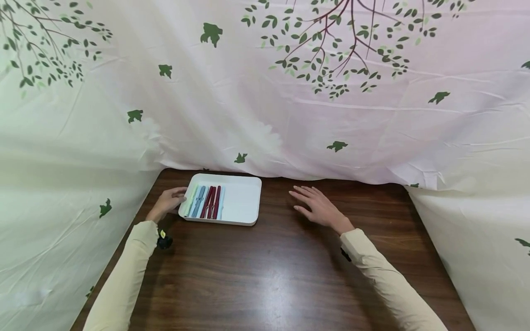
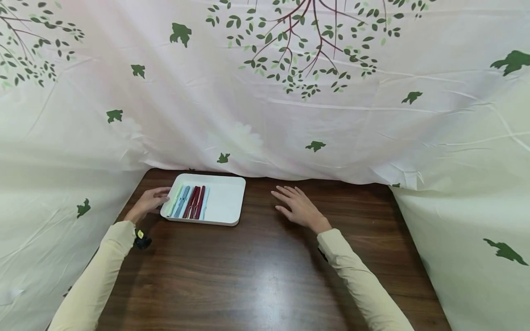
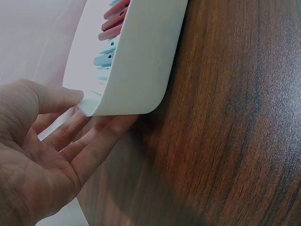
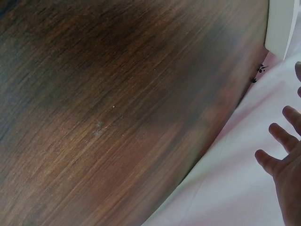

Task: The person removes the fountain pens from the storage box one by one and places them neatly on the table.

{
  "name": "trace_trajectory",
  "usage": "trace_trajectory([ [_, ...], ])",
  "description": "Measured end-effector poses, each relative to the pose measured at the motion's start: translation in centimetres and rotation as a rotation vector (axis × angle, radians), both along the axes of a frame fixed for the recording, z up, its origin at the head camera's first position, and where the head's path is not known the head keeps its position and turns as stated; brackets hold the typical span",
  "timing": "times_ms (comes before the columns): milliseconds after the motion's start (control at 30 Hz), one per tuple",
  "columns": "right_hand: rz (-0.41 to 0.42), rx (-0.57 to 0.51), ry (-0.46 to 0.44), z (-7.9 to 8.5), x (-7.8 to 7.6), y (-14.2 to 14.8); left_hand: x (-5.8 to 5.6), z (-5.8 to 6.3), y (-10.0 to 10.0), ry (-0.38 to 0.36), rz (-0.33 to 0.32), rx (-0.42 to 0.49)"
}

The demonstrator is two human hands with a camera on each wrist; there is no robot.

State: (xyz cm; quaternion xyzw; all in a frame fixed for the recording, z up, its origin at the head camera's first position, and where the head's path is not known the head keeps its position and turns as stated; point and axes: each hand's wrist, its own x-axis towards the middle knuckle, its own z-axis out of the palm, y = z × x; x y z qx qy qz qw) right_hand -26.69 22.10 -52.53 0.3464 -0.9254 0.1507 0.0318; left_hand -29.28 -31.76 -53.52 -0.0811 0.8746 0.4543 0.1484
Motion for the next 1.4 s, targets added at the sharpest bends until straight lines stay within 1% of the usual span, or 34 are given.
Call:
trace_trajectory([
  [133,0.003,-0.001,0.000,-0.1,0.1,0.0,0.0,0.0,0.2,0.006,-0.014,0.009],
  [400,0.016,-0.015,0.020,-0.2,0.1,-0.2,0.1,0.3,0.9,-0.006,0.005,0.015],
  [667,0.012,0.002,0.017,-0.4,-0.1,-0.4,0.2,0.5,1.3,0.012,-0.013,0.045],
  [933,0.029,-0.015,0.014,-0.3,-0.2,-0.7,0.3,0.2,1.5,0.019,-0.021,0.057],
  [1100,0.032,-0.019,0.006,-0.3,-0.2,-0.8,0.2,0.1,1.9,0.027,-0.012,0.066],
  [1267,0.049,-0.036,0.011,-0.5,-0.2,-0.9,0.1,0.0,2.2,0.032,-0.020,0.078],
  [1400,0.064,-0.031,0.021,-0.7,-0.2,-1.0,0.2,-0.1,2.4,0.026,-0.024,0.094],
])
